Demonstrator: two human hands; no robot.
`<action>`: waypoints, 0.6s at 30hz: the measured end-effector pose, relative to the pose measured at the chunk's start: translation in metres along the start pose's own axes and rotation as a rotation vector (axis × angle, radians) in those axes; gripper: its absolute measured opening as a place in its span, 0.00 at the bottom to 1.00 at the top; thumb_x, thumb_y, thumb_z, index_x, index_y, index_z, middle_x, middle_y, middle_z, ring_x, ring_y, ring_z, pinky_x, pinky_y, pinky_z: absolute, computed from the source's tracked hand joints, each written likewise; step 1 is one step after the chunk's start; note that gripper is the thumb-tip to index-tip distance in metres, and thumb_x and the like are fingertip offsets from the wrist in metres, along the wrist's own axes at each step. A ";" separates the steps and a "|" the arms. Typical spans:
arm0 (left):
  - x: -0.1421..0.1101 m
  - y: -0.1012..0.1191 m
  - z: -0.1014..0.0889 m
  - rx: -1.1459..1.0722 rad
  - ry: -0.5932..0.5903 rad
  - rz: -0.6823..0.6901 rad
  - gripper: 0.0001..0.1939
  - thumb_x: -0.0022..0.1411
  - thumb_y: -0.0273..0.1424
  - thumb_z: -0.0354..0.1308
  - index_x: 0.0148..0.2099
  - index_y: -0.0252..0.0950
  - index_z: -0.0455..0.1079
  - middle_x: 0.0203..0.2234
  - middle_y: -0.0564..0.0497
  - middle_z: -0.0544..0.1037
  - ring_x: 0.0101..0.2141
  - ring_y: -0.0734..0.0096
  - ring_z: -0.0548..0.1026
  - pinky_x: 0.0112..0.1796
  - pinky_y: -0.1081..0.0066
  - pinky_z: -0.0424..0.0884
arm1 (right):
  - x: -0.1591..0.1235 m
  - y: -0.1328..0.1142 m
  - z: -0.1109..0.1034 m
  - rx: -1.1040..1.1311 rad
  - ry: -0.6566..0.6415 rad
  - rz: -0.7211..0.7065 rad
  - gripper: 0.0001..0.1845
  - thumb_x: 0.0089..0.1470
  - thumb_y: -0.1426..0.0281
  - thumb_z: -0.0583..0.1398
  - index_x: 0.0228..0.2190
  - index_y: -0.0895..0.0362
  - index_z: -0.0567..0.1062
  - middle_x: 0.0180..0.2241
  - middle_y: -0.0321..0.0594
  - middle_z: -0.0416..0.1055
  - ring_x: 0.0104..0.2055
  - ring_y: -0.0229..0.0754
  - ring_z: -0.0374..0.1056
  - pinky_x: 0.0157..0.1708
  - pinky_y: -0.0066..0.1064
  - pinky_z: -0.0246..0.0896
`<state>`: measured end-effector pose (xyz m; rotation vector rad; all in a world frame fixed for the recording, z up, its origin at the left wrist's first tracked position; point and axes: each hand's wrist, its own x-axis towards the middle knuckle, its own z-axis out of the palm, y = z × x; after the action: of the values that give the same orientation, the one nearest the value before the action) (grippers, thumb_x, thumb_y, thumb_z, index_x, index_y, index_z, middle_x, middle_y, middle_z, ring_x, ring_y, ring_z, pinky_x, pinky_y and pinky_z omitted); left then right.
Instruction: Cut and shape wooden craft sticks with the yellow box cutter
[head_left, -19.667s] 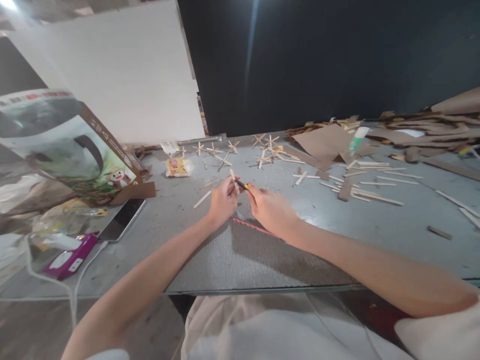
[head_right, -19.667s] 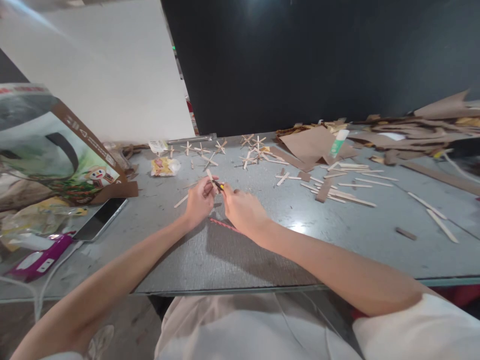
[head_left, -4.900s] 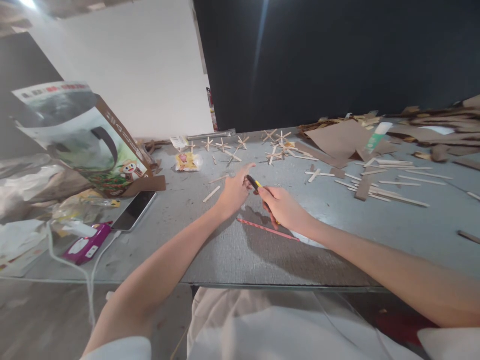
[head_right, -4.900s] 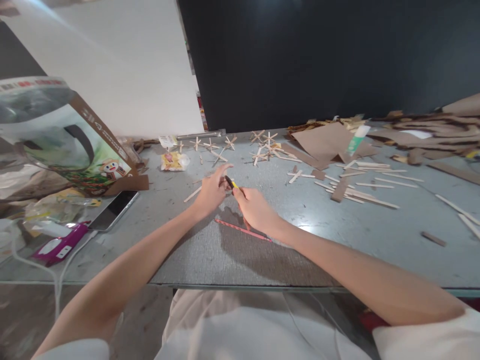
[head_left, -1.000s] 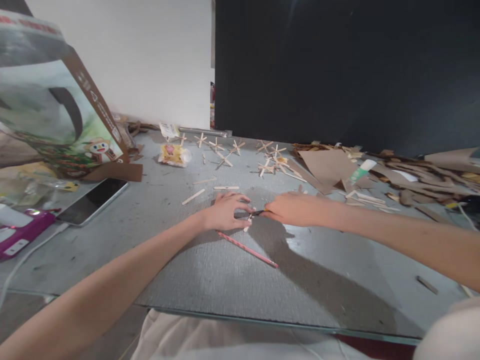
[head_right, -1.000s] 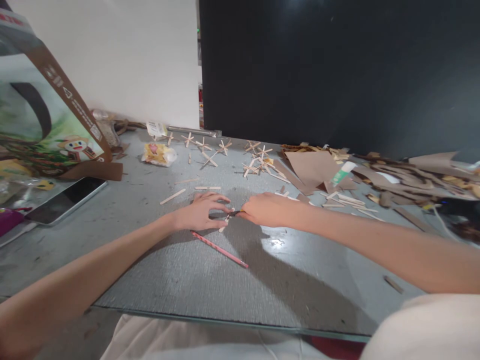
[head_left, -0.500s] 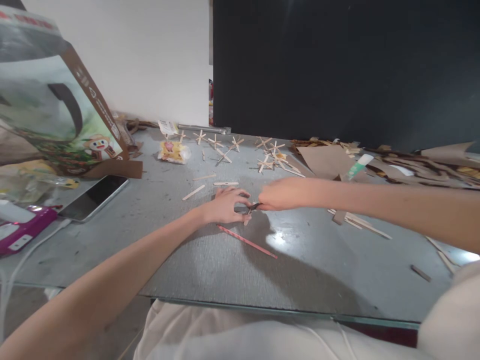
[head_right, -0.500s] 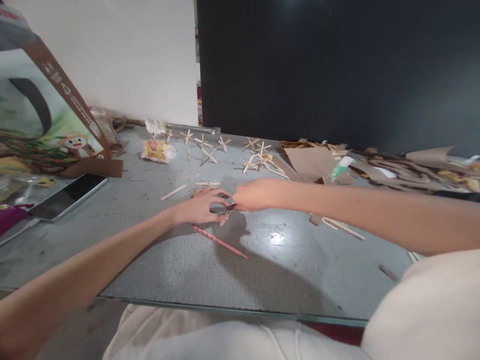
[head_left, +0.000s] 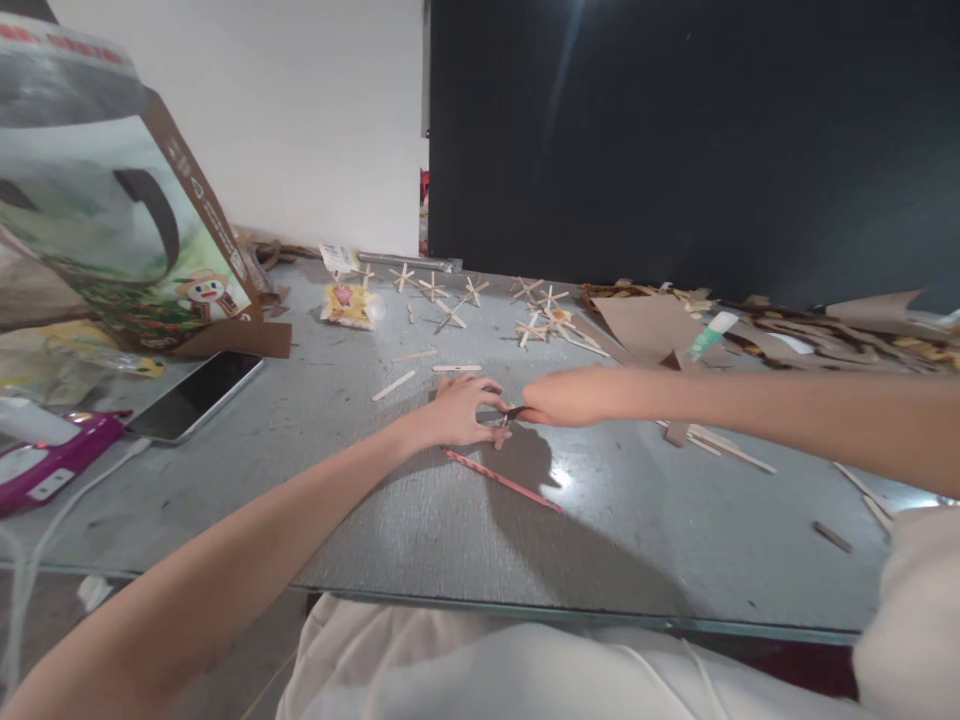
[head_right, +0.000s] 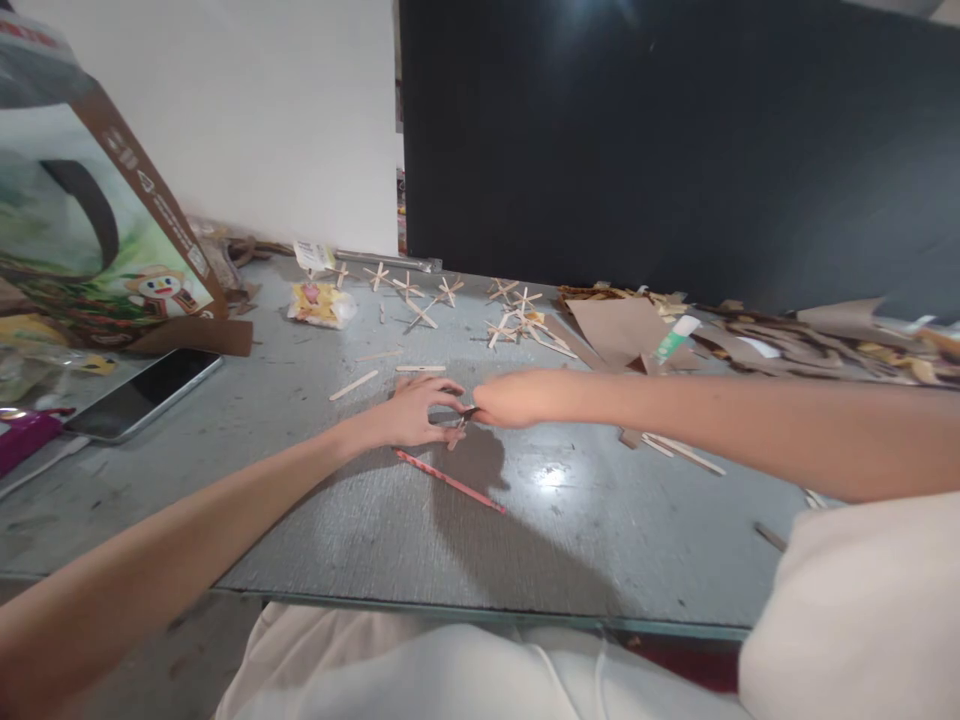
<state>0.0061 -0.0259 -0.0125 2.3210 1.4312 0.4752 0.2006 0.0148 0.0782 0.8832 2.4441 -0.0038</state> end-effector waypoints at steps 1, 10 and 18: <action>0.000 0.000 0.001 0.002 0.010 -0.009 0.18 0.63 0.48 0.68 0.49 0.44 0.83 0.65 0.46 0.74 0.68 0.45 0.64 0.68 0.48 0.52 | -0.001 -0.001 0.003 0.016 -0.011 0.058 0.28 0.73 0.58 0.50 0.42 0.61 0.85 0.33 0.53 0.80 0.27 0.48 0.72 0.29 0.36 0.60; -0.001 0.001 -0.011 0.042 -0.137 0.015 0.23 0.64 0.52 0.65 0.54 0.46 0.82 0.70 0.47 0.68 0.71 0.40 0.57 0.68 0.43 0.50 | -0.003 -0.006 -0.018 -0.161 -0.078 -0.122 0.24 0.73 0.62 0.52 0.51 0.61 0.84 0.35 0.53 0.81 0.33 0.49 0.74 0.32 0.36 0.60; -0.001 -0.002 -0.012 0.058 -0.168 0.076 0.26 0.62 0.53 0.67 0.58 0.47 0.80 0.71 0.46 0.67 0.72 0.39 0.57 0.69 0.43 0.49 | 0.003 -0.012 -0.017 -0.245 -0.007 -0.206 0.22 0.72 0.62 0.56 0.42 0.63 0.86 0.32 0.53 0.81 0.35 0.52 0.77 0.34 0.37 0.62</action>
<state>-0.0014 -0.0244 -0.0033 2.4045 1.2978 0.2558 0.1829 0.0107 0.0894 0.5228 2.4517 0.2126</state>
